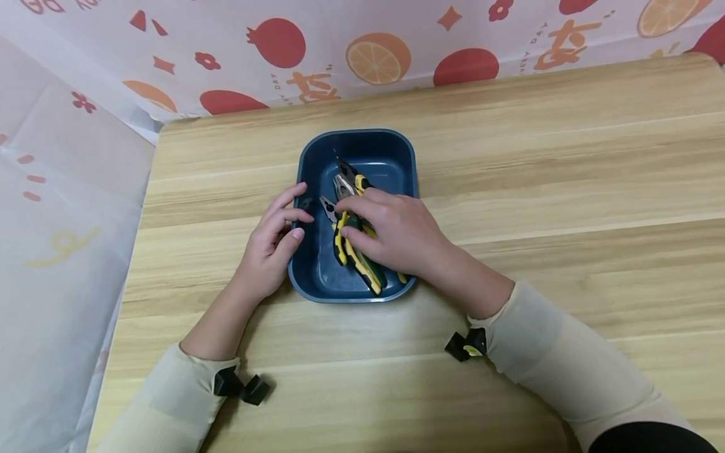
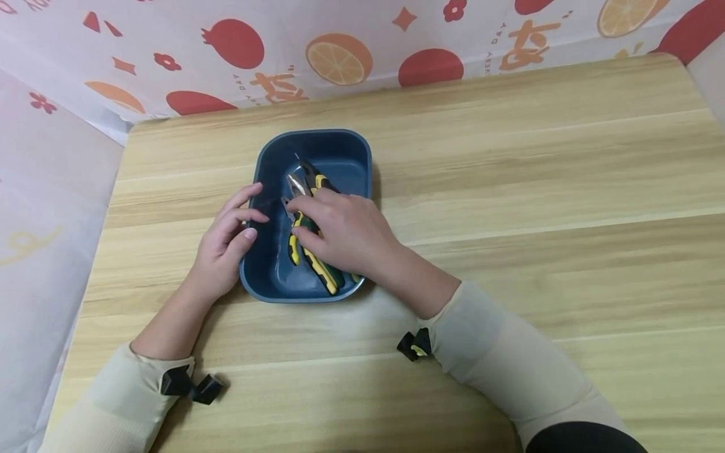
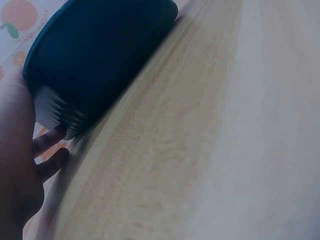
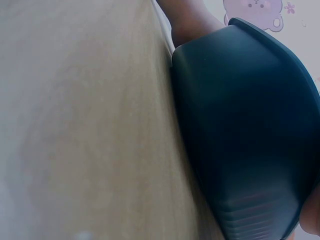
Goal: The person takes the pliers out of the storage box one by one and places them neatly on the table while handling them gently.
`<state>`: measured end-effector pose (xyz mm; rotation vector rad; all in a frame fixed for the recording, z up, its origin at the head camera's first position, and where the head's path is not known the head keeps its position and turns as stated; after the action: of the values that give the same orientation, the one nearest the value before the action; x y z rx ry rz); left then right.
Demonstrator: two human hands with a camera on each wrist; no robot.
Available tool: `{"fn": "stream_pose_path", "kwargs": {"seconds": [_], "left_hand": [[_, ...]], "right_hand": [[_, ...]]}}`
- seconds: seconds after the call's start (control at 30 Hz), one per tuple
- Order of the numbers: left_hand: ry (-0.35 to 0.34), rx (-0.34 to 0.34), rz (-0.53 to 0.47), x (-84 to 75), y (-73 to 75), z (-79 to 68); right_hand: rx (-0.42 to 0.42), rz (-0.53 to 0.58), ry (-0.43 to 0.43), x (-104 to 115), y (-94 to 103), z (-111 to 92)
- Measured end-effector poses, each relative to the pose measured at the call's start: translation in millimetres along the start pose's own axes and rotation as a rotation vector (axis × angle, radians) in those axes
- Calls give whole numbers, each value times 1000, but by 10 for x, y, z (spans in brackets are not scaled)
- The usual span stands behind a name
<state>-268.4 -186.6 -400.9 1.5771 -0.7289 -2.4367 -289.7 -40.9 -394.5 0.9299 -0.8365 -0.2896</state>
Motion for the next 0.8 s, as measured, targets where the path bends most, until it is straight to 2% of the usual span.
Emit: {"fn": "stream_pose_path", "kwargs": {"seconds": [0.8], "left_hand": [[-1,4,-5,-3,2,-6]], "right_hand": [[24,-8,-15,5,-13,-1]]}}
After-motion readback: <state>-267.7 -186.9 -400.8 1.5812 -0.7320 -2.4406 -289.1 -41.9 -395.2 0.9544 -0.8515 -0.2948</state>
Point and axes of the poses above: each hand's wrist, its own z-axis towards the middle knuckle, its own y-axis out of the back of the hand, x = y × z, the point moved 9 cm from there along z, towards the middle knuckle
